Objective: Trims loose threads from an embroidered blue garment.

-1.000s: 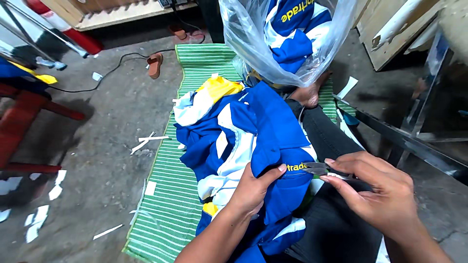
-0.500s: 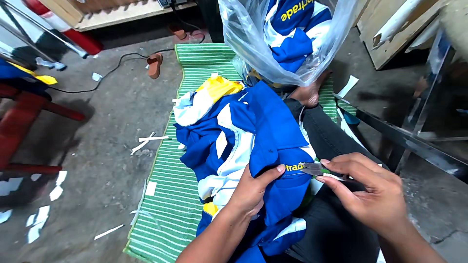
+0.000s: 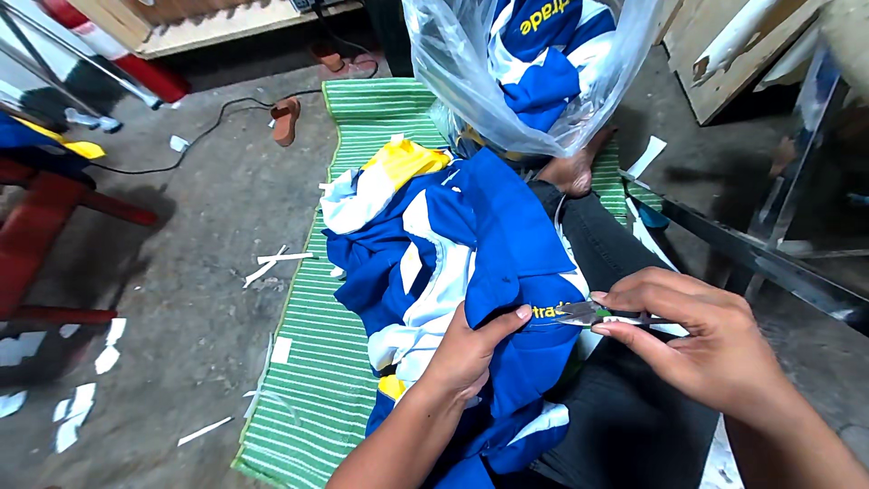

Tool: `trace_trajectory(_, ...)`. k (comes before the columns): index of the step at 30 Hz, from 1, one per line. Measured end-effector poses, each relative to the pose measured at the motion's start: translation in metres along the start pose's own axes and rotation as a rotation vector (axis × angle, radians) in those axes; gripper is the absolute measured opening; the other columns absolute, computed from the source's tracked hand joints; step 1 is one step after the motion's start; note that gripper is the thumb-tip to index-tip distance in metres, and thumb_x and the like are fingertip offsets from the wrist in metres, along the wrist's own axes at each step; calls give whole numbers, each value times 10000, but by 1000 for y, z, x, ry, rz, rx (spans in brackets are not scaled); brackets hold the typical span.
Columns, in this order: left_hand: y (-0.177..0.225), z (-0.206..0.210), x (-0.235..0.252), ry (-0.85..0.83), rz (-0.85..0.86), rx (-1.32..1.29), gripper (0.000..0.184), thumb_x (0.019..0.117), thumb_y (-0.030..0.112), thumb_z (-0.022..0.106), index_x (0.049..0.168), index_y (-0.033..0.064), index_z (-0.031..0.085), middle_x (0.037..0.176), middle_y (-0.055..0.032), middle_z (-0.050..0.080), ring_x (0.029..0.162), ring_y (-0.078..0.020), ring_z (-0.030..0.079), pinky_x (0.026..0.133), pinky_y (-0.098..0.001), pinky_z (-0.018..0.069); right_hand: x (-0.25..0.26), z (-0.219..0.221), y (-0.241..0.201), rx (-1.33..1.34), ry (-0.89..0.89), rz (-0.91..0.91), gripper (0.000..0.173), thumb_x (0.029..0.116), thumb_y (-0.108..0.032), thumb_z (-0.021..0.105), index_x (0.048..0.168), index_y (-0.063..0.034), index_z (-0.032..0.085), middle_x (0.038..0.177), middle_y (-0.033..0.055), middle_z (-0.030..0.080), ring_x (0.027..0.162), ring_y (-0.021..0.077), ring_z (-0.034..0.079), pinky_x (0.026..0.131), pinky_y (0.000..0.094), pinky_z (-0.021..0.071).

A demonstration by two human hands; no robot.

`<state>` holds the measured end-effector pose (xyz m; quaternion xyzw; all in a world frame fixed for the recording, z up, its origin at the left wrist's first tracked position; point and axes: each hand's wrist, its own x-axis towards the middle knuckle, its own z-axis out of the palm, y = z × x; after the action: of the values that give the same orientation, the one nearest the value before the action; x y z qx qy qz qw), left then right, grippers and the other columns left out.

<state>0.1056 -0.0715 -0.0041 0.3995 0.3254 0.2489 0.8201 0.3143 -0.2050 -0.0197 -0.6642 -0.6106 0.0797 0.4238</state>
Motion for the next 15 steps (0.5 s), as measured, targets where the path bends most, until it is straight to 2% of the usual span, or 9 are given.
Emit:
trace_trajectory(7,1,1,1,14,-56,-11,172,922,-83,606,1071,0,624,952,-80,732,908,-137,722,876,-321,602,5,-6,-5,-155,-4,-73,286,987,-405,635,971,-180,811,971,-14,757,870,113,668,747,356,489)
trace_trajectory(15,0,0,2,15,-100,-43,195,931,-77,599,1108,3,609,967,-96,728,922,-153,721,883,-339,601,10,-9,-3,-164,-39,-133,276,999,-377,629,947,-173,807,947,1,757,847,125,670,724,355,483)
